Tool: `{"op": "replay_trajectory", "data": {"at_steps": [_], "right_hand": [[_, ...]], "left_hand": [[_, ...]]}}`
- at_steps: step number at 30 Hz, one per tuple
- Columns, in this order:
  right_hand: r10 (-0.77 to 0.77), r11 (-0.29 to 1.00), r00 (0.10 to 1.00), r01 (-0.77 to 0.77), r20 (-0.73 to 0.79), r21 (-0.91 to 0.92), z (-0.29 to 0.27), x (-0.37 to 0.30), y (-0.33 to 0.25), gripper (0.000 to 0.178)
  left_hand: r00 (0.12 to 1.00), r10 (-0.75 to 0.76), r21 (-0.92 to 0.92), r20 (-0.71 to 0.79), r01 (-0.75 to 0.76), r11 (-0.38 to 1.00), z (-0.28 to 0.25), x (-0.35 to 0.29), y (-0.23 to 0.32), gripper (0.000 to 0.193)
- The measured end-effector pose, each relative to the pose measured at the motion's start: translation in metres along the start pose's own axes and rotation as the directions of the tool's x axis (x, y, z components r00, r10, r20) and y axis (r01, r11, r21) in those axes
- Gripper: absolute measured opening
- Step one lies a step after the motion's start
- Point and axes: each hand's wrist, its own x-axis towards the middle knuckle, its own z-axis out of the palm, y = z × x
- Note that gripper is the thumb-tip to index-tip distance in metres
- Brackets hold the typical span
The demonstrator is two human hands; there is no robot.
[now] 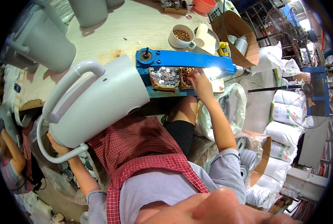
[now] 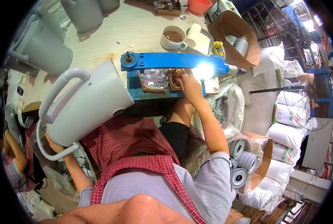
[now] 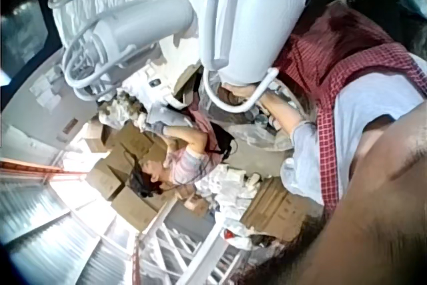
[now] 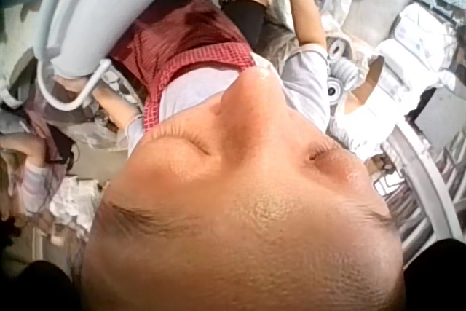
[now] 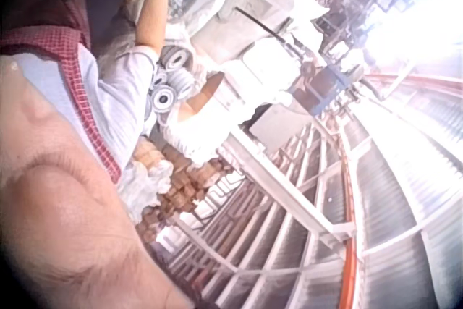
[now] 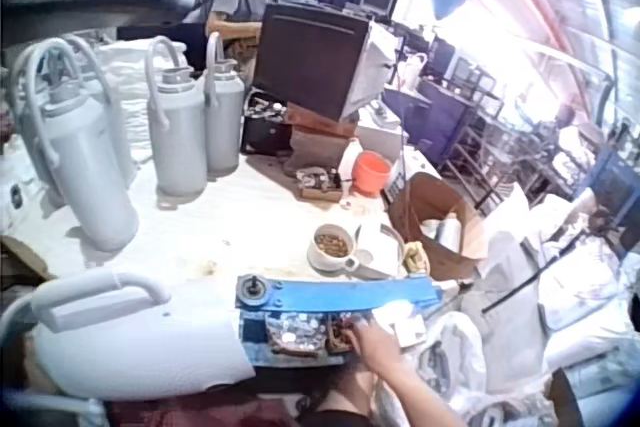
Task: The person assembles grey thermos flasks by hand. They pick up a flask body, insert a small metal washer into the neck, and then screw on a grey plastic lid. The completed flasks are placed on the table.
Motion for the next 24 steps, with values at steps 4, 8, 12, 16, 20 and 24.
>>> {"op": "replay_trajectory", "data": {"at_steps": [4,8,12,16,20,24], "right_hand": [[0.060,0.998,0.997,-0.060,-0.038,0.000,-0.003,0.005,0.000,0.014],[0.111,0.975,0.970,-0.149,-0.216,-0.167,-0.019,0.003,-0.027,0.007],[0.248,0.818,0.962,-0.145,-0.114,0.557,-0.042,0.015,-0.095,0.006],[0.080,0.709,0.985,0.050,-0.150,0.703,-0.048,0.076,-0.146,0.008],[0.188,0.704,0.973,-0.036,-0.136,0.709,-0.023,0.124,-0.163,0.009],[0.131,0.736,0.984,-0.018,-0.117,0.677,-0.008,0.130,-0.162,0.012]], "left_hand": [[0.999,-0.028,-0.122,-0.046,0.022,0.992,0.005,-0.007,-0.009,0.050],[0.999,-0.021,-0.081,-0.050,0.017,0.997,0.005,-0.003,-0.016,0.050],[1.000,0.010,-0.148,0.000,-0.010,0.989,0.005,-0.002,-0.018,0.052],[1.000,-0.028,-0.203,0.005,0.028,0.979,0.010,-0.002,-0.014,0.054],[0.998,-0.045,-0.281,0.035,0.053,0.958,0.013,-0.005,-0.013,0.057],[0.995,-0.094,-0.361,0.044,0.103,0.927,0.004,-0.007,-0.016,0.056]]}}
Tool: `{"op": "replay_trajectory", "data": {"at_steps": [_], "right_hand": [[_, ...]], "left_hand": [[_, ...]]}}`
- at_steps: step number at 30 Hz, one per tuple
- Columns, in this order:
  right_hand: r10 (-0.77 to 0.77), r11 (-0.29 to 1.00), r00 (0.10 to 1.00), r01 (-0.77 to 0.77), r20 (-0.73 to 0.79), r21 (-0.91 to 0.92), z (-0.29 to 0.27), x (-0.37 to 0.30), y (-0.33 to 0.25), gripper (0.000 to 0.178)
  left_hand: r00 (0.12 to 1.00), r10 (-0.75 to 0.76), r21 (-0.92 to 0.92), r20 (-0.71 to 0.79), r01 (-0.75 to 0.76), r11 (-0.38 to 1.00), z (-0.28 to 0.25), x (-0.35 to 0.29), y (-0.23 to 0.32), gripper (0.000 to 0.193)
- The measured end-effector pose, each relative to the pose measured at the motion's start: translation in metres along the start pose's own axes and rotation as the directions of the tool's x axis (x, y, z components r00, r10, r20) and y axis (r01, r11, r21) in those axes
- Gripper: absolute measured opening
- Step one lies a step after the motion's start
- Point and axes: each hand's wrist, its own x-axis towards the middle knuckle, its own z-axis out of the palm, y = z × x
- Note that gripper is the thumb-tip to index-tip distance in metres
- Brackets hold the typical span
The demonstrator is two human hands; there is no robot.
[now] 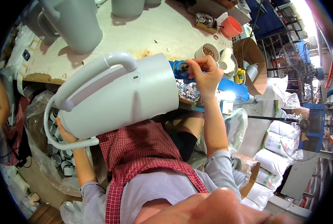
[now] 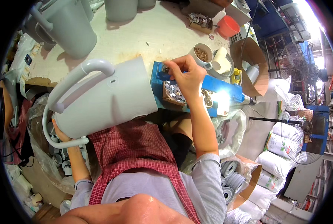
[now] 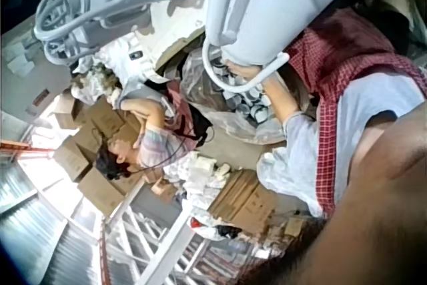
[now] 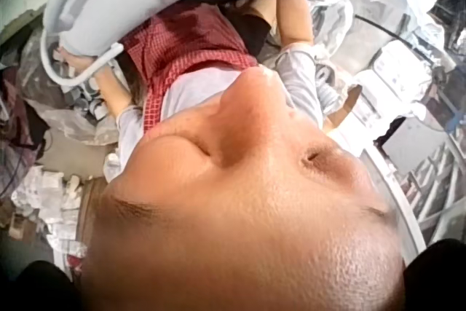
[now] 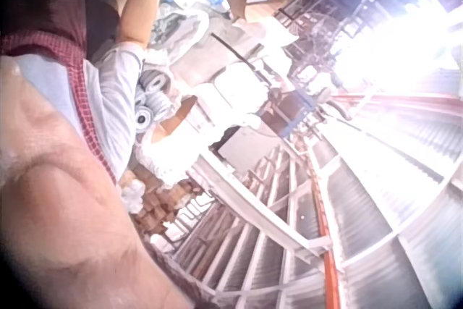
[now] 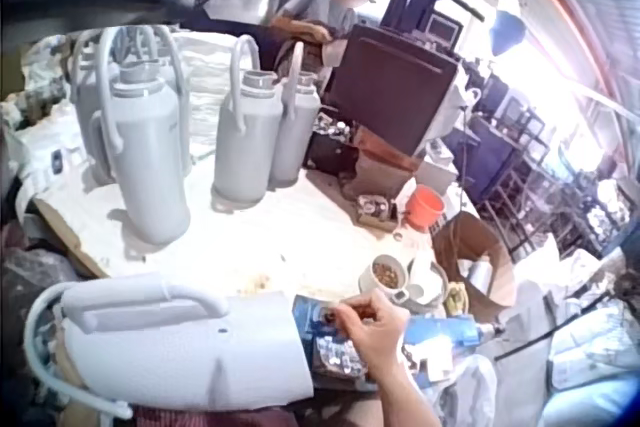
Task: The person assembles grey thermos flasks by hand. They pick up a flask body, insert a small metal washer into the neck, and then screw on a grey plastic lid. The completed flasks are placed on the table.
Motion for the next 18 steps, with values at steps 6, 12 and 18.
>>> {"op": "replay_trajectory", "data": {"at_steps": [6,12,18], "right_hand": [[0.038,0.997,0.999,-0.039,0.028,0.066,-0.002,-0.003,0.000,0.011],[0.072,0.991,0.991,-0.084,0.109,0.105,-0.002,-0.008,-0.001,0.012],[0.153,0.968,0.985,-0.164,0.074,0.188,0.000,-0.010,0.000,0.012]], "left_hand": [[0.999,0.043,0.007,-0.020,-0.043,0.999,-0.018,0.008,-0.005,0.053],[0.999,0.038,-0.024,-0.024,-0.039,0.999,-0.014,0.006,-0.010,0.050],[1.000,-0.021,-0.055,-0.014,0.020,0.998,-0.005,-0.002,-0.002,0.052]]}}
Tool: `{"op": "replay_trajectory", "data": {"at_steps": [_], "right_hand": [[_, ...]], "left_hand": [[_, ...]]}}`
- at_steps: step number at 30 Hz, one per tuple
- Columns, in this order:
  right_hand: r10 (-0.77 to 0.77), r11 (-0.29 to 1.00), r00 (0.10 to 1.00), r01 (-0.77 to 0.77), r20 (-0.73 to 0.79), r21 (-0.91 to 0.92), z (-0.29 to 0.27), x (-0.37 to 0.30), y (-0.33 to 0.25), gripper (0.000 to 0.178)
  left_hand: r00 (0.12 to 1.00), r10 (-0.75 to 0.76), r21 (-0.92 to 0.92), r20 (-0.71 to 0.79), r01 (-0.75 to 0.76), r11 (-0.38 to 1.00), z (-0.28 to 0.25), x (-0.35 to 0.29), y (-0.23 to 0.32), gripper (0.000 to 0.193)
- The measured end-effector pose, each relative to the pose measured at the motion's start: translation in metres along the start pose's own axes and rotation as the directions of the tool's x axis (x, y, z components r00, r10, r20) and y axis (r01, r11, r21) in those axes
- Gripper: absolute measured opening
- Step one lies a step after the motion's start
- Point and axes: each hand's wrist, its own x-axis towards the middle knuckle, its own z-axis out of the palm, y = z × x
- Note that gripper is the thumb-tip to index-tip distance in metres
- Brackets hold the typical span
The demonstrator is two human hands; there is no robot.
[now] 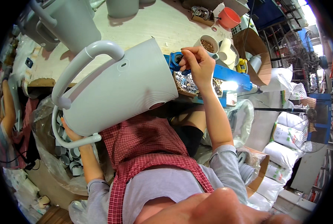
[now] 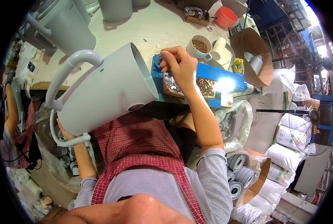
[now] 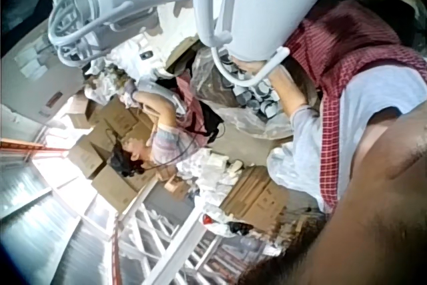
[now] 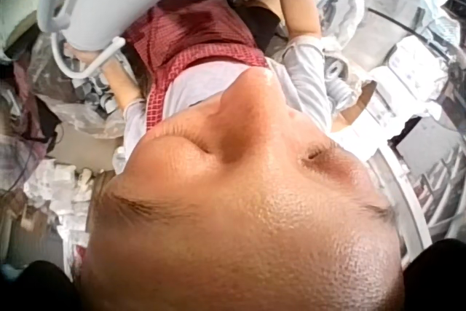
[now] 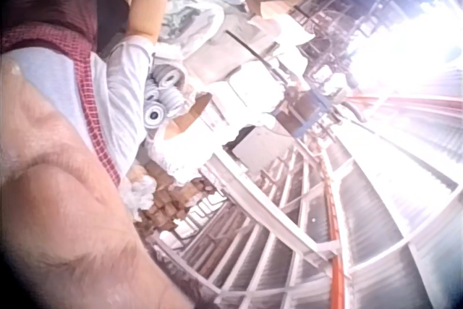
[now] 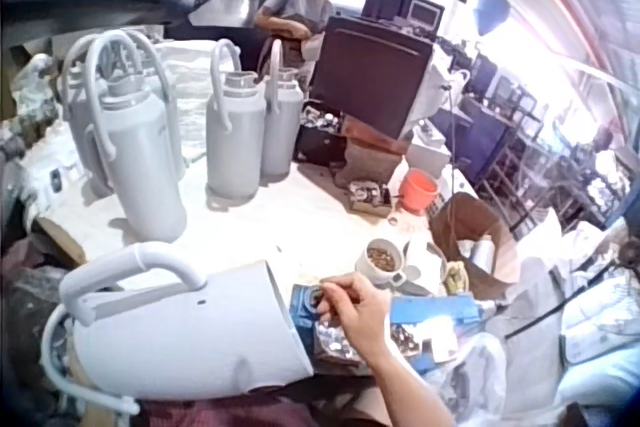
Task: The person assembles grey thermos flasks by hand. They pick up a flask body, insert a small metal washer into the neck, and then screw on a grey plastic lid. The completed flasks are placed on the table.
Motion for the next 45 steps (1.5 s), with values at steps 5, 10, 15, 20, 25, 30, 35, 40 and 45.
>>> {"op": "replay_trajectory", "data": {"at_steps": [5,10,15,20,25,30,35,40,45], "right_hand": [[0.040,0.997,0.995,-0.033,0.097,-0.072,-0.007,-0.001,-0.004,0.021],[-0.254,0.894,0.967,0.249,0.036,-0.372,-0.044,-0.037,0.003,0.028],[-0.257,0.548,0.906,0.423,0.336,-0.722,-0.066,-0.065,0.063,0.021],[-0.239,0.400,0.890,0.454,0.387,-0.796,-0.076,-0.060,0.113,0.012],[-0.314,0.442,0.900,0.419,0.301,-0.793,-0.071,-0.066,0.097,0.017],[-0.550,0.480,0.782,0.583,0.293,-0.655,-0.053,-0.062,0.031,0.021],[-0.767,0.474,0.636,0.649,0.082,-0.595,-0.028,-0.009,-0.009,0.022],[-0.800,0.400,0.576,0.721,0.167,-0.566,-0.016,0.016,-0.007,0.023],[-0.780,0.351,0.579,0.719,0.237,-0.600,-0.018,0.016,-0.007,0.023]], "left_hand": [[0.998,0.024,0.035,-0.052,-0.023,0.999,-0.001,-0.002,0.003,0.054],[0.998,-0.001,0.019,-0.057,0.002,1.000,-0.006,-0.008,0.010,0.055],[0.999,0.031,0.078,-0.009,-0.030,0.997,-0.008,-0.010,0.017,0.054],[0.999,0.039,0.122,-0.008,-0.038,0.992,-0.006,-0.004,0.012,0.053],[0.991,0.108,0.214,-0.075,-0.090,0.973,-0.003,-0.005,0.009,0.054],[0.992,0.112,0.169,-0.061,-0.100,0.980,-0.002,-0.003,0.010,0.053],[0.995,0.097,0.237,-0.016,-0.090,0.967,0.005,0.001,0.008,0.051],[0.991,0.121,0.237,-0.047,-0.107,0.966,0.017,0.000,0.002,0.050],[0.992,0.128,0.212,-0.011,-0.123,0.969,0.022,0.001,0.000,0.049]]}}
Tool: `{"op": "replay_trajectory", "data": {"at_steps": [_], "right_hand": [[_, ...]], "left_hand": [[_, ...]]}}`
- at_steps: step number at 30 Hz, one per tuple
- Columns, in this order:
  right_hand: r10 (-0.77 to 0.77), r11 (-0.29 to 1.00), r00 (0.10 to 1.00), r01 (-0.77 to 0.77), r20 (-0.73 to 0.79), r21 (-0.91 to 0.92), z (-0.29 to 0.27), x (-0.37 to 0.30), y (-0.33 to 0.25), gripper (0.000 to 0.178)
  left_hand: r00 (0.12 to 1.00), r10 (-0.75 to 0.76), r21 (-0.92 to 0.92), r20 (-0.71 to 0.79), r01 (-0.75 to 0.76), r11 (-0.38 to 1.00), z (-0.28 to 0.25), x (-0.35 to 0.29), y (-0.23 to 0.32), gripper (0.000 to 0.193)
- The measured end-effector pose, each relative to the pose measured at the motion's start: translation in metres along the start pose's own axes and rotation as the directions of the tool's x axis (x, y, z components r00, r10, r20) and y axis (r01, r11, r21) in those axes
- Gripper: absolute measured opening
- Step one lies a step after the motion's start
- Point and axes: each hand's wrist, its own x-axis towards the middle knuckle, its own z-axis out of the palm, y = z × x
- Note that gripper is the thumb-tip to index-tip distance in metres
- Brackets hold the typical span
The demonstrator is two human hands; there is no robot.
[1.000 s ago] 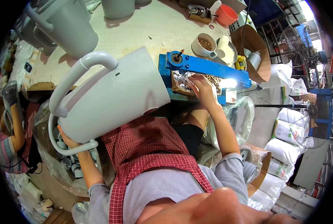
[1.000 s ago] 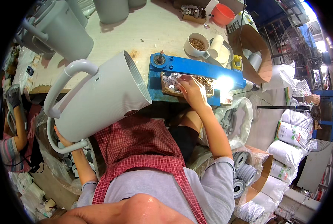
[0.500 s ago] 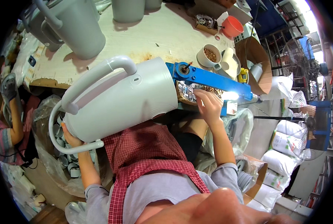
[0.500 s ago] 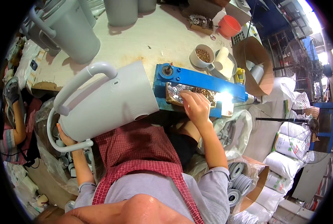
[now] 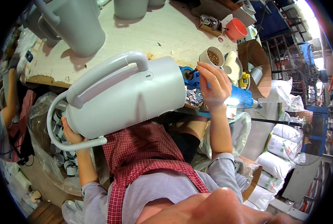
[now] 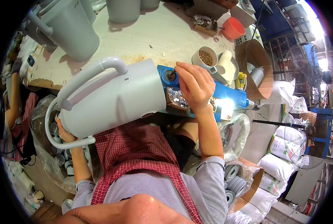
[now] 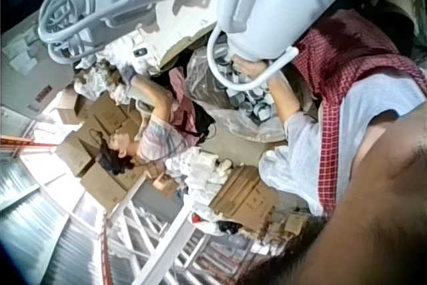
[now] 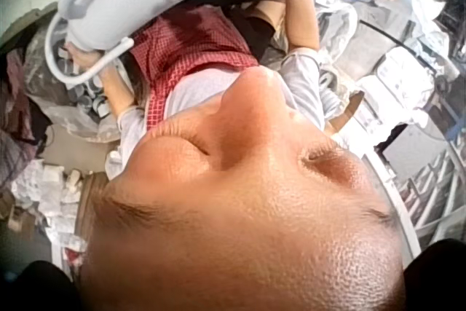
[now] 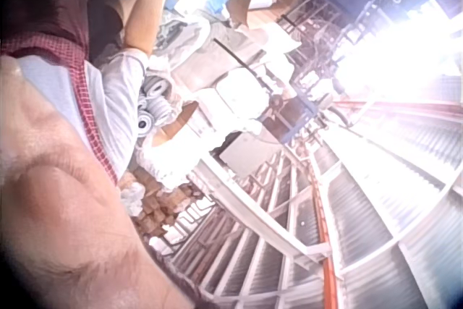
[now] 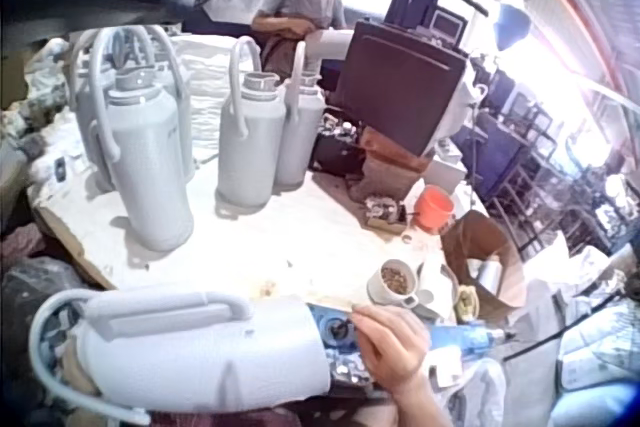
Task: The person assembles grey thermos flasks by hand. They pick up a flask body, insert a small metal washer into the neck, and then screw on a grey plastic lid. The completed flasks are placed on the table.
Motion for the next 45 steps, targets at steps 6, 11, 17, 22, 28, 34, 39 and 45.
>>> {"op": "replay_trajectory", "data": {"at_steps": [6,11,17,22,28,34,39,45], "right_hand": [[0.066,0.997,0.996,-0.068,0.060,0.025,-0.006,0.003,-0.002,0.022],[0.305,0.926,0.950,-0.313,0.071,0.211,-0.004,0.001,-0.010,0.020],[0.622,0.664,0.772,-0.609,0.132,0.434,-0.010,-0.007,-0.014,0.024],[0.576,0.648,0.790,-0.597,0.210,0.473,-0.034,-0.029,-0.023,0.026],[0.782,0.366,0.568,-0.751,0.256,0.549,-0.049,-0.056,-0.013,0.015],[0.777,0.342,0.559,-0.761,0.288,0.552,-0.046,-0.073,-0.001,0.014],[0.792,0.417,0.395,-0.907,0.465,0.059,-0.065,-0.030,-0.005,0.023],[0.408,0.775,0.887,-0.462,0.216,0.431,-0.026,0.035,-0.001,0.054]], "left_hand": [[1.000,-0.009,-0.047,-0.007,0.009,0.999,0.010,0.009,-0.002,0.050],[1.000,0.010,-0.114,0.028,-0.007,0.993,0.025,0.018,0.001,0.050],[0.999,-0.031,-0.122,0.036,0.036,0.992,0.035,0.013,0.009,0.051],[0.991,0.026,-0.041,0.133,-0.020,0.999,0.065,0.021,-0.004,0.053],[0.966,0.065,-0.014,0.252,-0.064,0.998,0.101,0.030,-0.032,0.051],[0.971,0.068,0.016,0.229,-0.074,0.997,0.109,0.031,-0.036,0.048],[0.984,0.065,0.179,0.164,-0.094,0.979,0.106,0.037,-0.035,0.050],[0.950,0.244,0.335,0.196,-0.298,0.894,0.103,0.042,-0.024,0.054]]}}
